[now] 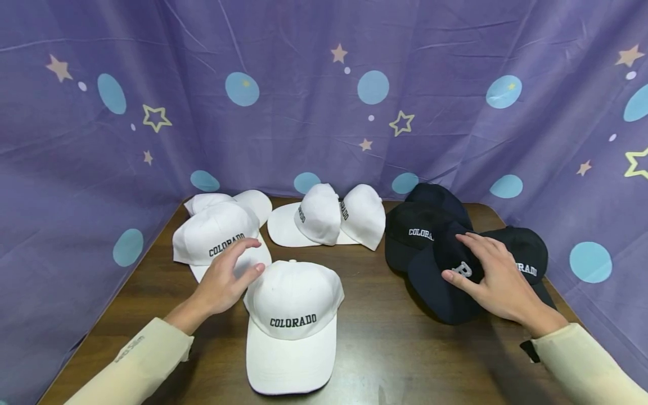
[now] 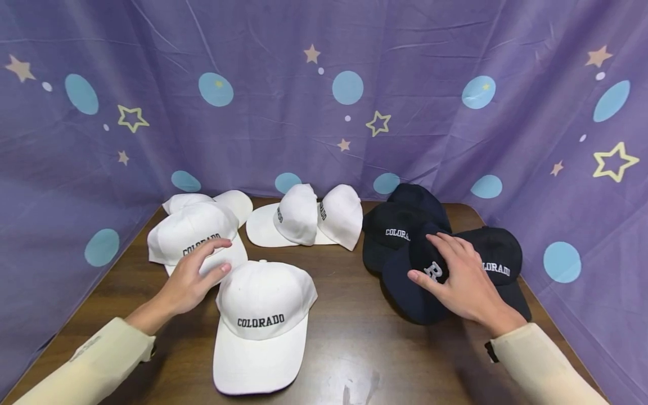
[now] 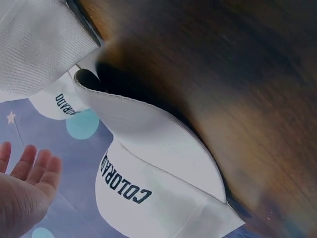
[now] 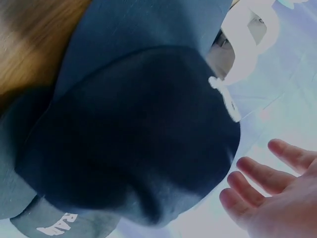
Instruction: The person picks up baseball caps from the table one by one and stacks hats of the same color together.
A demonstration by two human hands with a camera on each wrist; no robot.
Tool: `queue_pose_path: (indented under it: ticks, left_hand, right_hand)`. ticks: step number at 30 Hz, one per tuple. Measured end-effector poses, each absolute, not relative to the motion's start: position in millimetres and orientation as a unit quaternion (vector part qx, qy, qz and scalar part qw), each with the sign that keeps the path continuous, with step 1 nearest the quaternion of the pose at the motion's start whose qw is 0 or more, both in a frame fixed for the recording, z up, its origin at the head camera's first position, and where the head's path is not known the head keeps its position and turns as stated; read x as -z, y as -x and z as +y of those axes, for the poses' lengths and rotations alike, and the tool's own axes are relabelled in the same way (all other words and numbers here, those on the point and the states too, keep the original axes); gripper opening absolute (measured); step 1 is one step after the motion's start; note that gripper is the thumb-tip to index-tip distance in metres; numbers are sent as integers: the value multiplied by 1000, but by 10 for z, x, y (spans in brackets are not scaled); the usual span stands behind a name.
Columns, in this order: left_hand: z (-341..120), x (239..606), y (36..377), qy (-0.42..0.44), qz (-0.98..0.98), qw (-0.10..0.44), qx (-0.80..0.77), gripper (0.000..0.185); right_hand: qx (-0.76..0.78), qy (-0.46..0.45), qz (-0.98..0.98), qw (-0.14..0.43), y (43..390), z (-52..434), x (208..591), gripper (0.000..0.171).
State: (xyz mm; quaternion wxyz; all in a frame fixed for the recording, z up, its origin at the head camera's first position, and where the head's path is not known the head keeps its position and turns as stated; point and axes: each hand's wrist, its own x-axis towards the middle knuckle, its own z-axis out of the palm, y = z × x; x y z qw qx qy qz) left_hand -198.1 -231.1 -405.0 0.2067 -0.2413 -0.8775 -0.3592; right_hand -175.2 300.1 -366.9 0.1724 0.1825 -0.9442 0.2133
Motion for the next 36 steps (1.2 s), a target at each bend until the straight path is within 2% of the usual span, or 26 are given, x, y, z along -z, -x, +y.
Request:
queue_pose_path:
  ticks: [9, 22, 28, 36]
  left_hand:
    - [-2324, 4064, 1960, 240, -877, 203, 363, 44]
    - [-2319, 4102, 1925, 237, -877, 198, 367, 43]
    - [-2303, 4119, 1930, 241, -878, 192, 367, 43]
    - [-2296, 4134, 1933, 241, -880, 192, 363, 43]
  right_hand:
    - [-209, -145, -949, 186, 1836, 3191, 3666, 78]
    - [-190, -75, -967, 149, 1931, 3403, 3730, 90]
    - [-174, -42, -977, 117, 1952, 3432, 3742, 98]
    - [-185, -20, -980, 65, 1984, 3472, 3734, 97]
